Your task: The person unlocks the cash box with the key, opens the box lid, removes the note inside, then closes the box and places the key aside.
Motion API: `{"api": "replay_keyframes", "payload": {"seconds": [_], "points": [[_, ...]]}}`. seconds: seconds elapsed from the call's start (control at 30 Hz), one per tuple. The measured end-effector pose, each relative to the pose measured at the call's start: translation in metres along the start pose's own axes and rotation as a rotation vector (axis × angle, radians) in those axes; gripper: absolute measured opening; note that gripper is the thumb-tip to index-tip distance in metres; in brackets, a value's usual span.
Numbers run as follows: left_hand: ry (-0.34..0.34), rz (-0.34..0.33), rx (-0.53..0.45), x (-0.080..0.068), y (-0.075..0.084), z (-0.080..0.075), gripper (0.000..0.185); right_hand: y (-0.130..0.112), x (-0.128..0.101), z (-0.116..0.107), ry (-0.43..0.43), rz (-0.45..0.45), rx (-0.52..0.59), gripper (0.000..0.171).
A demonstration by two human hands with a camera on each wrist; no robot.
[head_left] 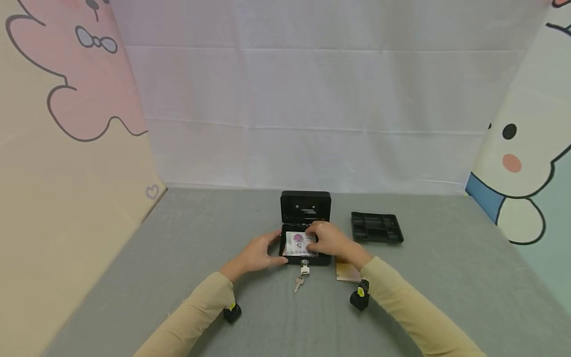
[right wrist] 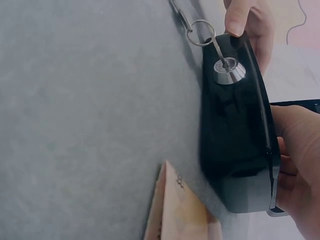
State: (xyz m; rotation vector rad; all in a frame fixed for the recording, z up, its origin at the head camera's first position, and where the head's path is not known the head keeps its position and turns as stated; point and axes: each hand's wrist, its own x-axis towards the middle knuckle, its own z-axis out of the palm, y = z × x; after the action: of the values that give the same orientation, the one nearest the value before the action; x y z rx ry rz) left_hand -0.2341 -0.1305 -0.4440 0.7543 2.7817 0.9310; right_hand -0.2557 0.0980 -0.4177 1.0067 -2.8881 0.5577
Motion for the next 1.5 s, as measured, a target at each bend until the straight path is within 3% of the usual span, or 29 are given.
{"api": "replay_keyframes", "payload": {"seconds": [0.33, 0.7, 0.93, 1.5], "points": [[0.004, 0.005, -0.008, 0.001, -0.001, 0.001, 0.08, 0.0, 0.0, 0.0, -0.006, -0.014, -0.026, 0.033], [0.001, -0.003, -0.027, 0.001, 0.002, 0.0, 0.08, 0.009, -0.006, -0.013, 0.037, -0.029, 0.251, 0.017], [0.014, 0.006, -0.032, 0.001, 0.002, 0.001, 0.08, 0.011, -0.01, -0.02, 0.001, 0.024, 0.407, 0.016], [0.019, 0.017, -0.027, 0.001, 0.0, 0.002, 0.081, 0.01, -0.023, -0.048, 0.016, -0.007, 0.459, 0.017]]}}
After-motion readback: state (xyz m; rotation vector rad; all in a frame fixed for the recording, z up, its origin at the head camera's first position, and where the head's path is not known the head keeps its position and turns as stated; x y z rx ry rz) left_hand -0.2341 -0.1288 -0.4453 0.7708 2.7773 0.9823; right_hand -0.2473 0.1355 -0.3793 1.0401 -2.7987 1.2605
